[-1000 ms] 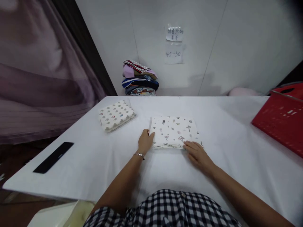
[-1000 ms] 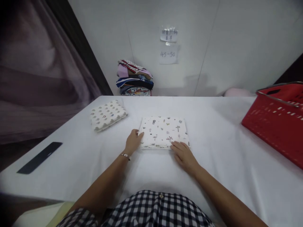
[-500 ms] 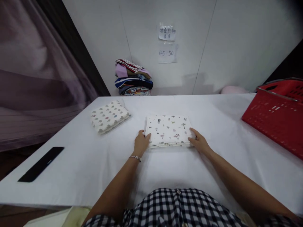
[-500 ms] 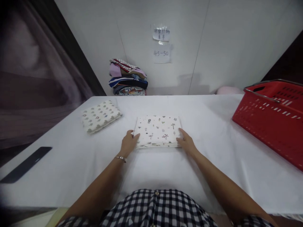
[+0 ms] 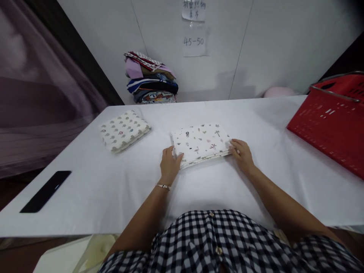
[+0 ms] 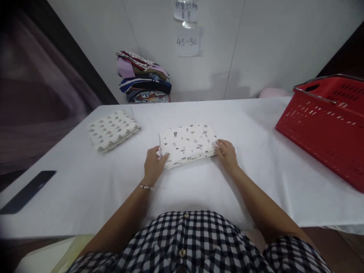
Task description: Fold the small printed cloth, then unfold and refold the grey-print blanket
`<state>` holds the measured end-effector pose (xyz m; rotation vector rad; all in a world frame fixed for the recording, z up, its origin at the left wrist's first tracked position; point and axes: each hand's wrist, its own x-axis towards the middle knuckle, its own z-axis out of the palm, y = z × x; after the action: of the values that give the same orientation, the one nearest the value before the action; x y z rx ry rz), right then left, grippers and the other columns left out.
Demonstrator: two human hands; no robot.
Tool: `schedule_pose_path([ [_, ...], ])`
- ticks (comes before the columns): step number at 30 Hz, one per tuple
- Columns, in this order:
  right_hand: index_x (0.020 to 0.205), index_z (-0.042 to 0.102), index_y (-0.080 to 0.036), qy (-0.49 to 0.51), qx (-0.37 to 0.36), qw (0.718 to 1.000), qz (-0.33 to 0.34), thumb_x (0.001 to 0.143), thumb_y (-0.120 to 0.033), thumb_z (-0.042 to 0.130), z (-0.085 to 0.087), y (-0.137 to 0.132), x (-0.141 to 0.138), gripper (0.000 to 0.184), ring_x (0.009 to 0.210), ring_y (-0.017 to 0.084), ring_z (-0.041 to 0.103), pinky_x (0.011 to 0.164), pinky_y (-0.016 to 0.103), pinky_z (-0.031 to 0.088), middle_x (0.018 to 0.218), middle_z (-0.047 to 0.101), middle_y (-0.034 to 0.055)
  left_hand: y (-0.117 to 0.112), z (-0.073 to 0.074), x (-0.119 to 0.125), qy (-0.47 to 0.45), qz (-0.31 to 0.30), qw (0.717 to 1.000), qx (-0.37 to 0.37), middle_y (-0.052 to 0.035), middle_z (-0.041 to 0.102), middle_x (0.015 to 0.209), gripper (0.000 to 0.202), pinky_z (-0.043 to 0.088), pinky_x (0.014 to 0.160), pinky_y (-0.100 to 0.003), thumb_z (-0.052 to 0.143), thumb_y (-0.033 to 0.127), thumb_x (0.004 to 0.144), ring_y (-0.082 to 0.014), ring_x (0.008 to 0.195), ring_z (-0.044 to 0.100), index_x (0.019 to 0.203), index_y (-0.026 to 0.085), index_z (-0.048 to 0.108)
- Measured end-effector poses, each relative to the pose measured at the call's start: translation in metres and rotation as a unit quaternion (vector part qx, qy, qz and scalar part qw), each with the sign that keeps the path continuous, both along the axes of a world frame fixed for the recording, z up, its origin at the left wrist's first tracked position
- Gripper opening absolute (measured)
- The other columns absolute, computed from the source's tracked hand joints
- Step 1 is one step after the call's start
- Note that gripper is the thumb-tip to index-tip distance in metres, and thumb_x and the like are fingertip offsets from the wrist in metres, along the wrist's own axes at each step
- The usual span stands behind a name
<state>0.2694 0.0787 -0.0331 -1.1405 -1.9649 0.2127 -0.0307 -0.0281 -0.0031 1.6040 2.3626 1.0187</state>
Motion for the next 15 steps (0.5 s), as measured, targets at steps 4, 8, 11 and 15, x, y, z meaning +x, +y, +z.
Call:
schedule_pose_path([
  [4,0.102,0.064,-0.025,-0.094,0.034,0.989,0.107,0.088,-0.029,0.045,0.016,-0.019,-0.014,0.024,0.106,0.021,0.052,0.091,0.04,0.038,0.105,0.064,0.004,-0.009,0.006,0.01,0.101,-0.149,0.982,0.049,-0.0076,0.055,0.106,0.025,0.042,0.084,-0.033,0.054,0.035,0.082,-0.0214,0.099,0.051,0.102,0.021,0.059],
  [8,0.104,0.063,-0.025,-0.155,0.018,0.973,0.168,0.091,-0.027,0.042,0.025,-0.022,-0.033,0.025,0.103,0.02,0.053,0.087,0.039,0.038,0.106,0.065,0.0036,-0.011,0.004,0.013,0.135,-0.244,0.96,-0.003,-0.0049,0.06,0.094,0.018,0.04,0.079,-0.035,0.052,0.033,0.085,-0.0197,0.09,0.053,0.092,0.022,0.063],
  [11,0.104,0.063,-0.024,-0.168,0.014,0.969,0.181,0.09,-0.025,0.043,0.023,-0.017,-0.041,0.024,0.1,0.019,0.053,0.086,0.038,0.037,0.105,0.064,0.0044,-0.009,0.001,0.01,0.156,-0.254,0.954,-0.017,-0.0051,0.061,0.093,0.018,0.039,0.078,-0.035,0.05,0.032,0.086,-0.0199,0.091,0.052,0.095,0.022,0.063],
  [15,0.098,0.065,-0.021,-0.174,0.012,0.967,0.187,0.089,-0.023,0.044,0.016,-0.016,-0.045,0.023,0.094,0.019,0.053,0.083,0.037,0.039,0.1,0.064,0.0066,-0.007,0.003,0.008,0.199,-0.276,0.94,-0.029,-0.0057,0.06,0.092,0.018,0.039,0.074,-0.035,0.048,0.031,0.087,-0.0202,0.087,0.051,0.094,0.021,0.062],
])
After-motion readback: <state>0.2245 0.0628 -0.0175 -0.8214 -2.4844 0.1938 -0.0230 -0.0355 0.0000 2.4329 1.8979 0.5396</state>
